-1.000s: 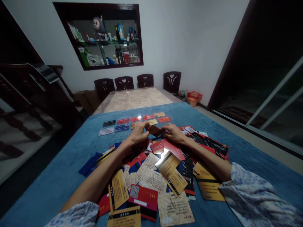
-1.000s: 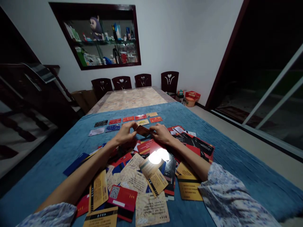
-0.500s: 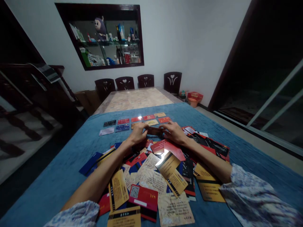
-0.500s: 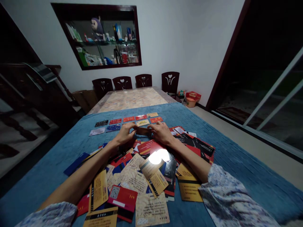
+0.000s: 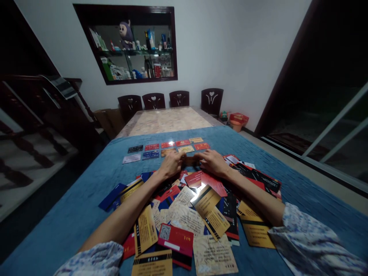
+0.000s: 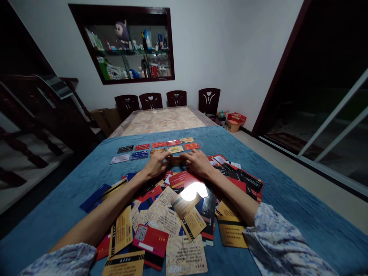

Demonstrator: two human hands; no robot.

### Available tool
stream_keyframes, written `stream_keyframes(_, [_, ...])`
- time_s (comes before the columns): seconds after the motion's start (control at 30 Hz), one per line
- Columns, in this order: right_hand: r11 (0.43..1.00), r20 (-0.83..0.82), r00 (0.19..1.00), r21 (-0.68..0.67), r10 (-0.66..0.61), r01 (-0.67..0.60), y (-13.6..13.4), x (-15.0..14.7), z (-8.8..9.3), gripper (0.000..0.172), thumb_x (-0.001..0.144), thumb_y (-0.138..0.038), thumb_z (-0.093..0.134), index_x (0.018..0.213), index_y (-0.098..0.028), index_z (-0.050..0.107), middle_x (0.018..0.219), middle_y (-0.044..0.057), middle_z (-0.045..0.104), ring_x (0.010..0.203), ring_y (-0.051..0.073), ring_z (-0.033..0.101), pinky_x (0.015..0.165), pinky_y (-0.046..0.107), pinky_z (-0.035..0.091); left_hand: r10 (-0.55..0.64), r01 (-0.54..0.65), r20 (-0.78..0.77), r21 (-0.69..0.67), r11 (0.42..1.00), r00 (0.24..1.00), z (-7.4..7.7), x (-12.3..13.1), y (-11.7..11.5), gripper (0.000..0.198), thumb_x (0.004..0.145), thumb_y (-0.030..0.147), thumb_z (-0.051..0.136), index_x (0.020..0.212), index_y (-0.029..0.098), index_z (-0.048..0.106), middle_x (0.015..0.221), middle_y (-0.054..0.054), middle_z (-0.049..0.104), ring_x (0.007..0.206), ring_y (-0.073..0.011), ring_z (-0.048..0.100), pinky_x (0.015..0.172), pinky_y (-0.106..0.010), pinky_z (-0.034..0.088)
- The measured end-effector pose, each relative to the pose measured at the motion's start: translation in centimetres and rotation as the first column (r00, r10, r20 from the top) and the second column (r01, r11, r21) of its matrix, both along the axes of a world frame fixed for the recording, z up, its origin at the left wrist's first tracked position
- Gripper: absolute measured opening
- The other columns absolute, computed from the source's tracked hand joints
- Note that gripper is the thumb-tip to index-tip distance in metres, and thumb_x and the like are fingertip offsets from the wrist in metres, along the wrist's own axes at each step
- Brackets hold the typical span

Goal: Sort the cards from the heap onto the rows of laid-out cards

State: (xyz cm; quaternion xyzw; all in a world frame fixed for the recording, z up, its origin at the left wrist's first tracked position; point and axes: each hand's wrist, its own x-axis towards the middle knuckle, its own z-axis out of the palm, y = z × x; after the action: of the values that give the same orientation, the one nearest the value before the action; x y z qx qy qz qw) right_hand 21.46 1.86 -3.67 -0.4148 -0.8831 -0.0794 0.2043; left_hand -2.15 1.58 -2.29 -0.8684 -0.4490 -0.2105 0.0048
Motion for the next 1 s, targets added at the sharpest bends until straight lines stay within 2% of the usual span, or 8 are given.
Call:
stream_keyframes(0.17, [0.989, 0.016, 0.999, -0.145, -0.039, 0.041, -0.4, -0.5, 0.8, 0.037, 0.090, -0.021, 0.059, 0.128, -0.021, 0.062, 0.112, 0.010, 0.073, 0.095, 0.023, 0.059, 0.080, 0.032, 0.042, 0.026, -0.028, -0.075, -0.018, 0.999, 0.997, -0.5, 0.2, -0.3, 0.049, 0.076, 0.008, 0.055, 0.123, 0.020, 0.056, 0.105, -0.011, 0.069, 0.102, -0.0293, 0.060, 0.095, -0.042, 0.045])
stream_keyframes(0.33, [0.975, 0.060, 0.996, -0.211, -0.066, 0.077, -0.5, -1.3, 1.4, 0.043, 0.090, -0.017, 0.055, 0.132, -0.022, 0.057, 0.115, 0.010, 0.072, 0.096, 0.023, 0.061, 0.080, 0.032, 0.041, 0.060, -0.063, -0.089, -0.032, 0.997, 0.994, -0.8, 0.4, -0.4, 0.052, 0.077, 0.005, 0.051, 0.127, 0.020, 0.052, 0.103, -0.010, 0.070, 0.101, -0.0287, 0.060, 0.097, -0.043, 0.043])
stream_keyframes(0.5, [0.973, 0.120, 0.987, -0.189, -0.112, 0.133, -0.6, -2.0, 1.8, 0.050, 0.087, -0.017, 0.058, 0.136, -0.022, 0.051, 0.125, 0.013, 0.067, 0.111, 0.027, 0.056, 0.085, 0.034, 0.040, 0.097, -0.100, -0.089, -0.040, 0.994, 0.991, -0.4, 0.8, -0.6, 0.049, 0.079, 0.006, 0.048, 0.127, 0.016, 0.052, 0.105, -0.014, 0.070, 0.102, -0.0306, 0.060, 0.093, -0.043, 0.043])
stream_keyframes(0.63, [0.969, 0.151, 0.977, -0.175, -0.149, 0.175, -0.7, -2.4, 2.3, 0.058, 0.085, -0.020, 0.061, 0.141, -0.021, 0.045, 0.129, 0.015, 0.063, 0.116, 0.029, 0.054, 0.086, 0.036, 0.040, 0.123, -0.125, -0.051, -0.048, 0.991, 0.991, 0.0, 0.9, -0.6, 0.048, 0.080, 0.006, 0.047, 0.126, 0.017, 0.052, 0.106, -0.013, 0.070, 0.104, -0.0302, 0.061, 0.091, -0.043, 0.043])
stream_keyframes(0.77, [0.969, 0.171, 0.969, -0.140, -0.179, 0.204, -0.5, -2.9, 2.5, 0.054, 0.086, -0.018, 0.059, 0.139, -0.021, 0.045, 0.127, 0.015, 0.062, 0.114, 0.030, 0.054, 0.086, 0.037, 0.040, 0.125, -0.125, 0.004, -0.065, 0.990, 0.992, 0.4, 0.7, -0.5, 0.043, 0.079, 0.010, 0.052, 0.121, 0.018, 0.054, 0.105, -0.012, 0.069, 0.105, -0.0302, 0.061, 0.091, -0.044, 0.044])
stream_keyframes(1.0, [0.975, 0.176, 0.972, -0.129, -0.158, 0.182, -0.1, -3.4, 2.9, 0.048, 0.087, -0.017, 0.058, 0.134, -0.019, 0.047, 0.125, 0.016, 0.064, 0.113, 0.030, 0.056, 0.089, 0.039, 0.041, 0.126, -0.131, -0.044, -0.110, 0.985, 0.991, 1.5, 0.2, -0.5, 0.046, 0.073, 0.016, 0.064, 0.118, 0.020, 0.052, 0.113, -0.013, 0.065, 0.111, -0.0333, 0.057, 0.092, -0.045, 0.042])
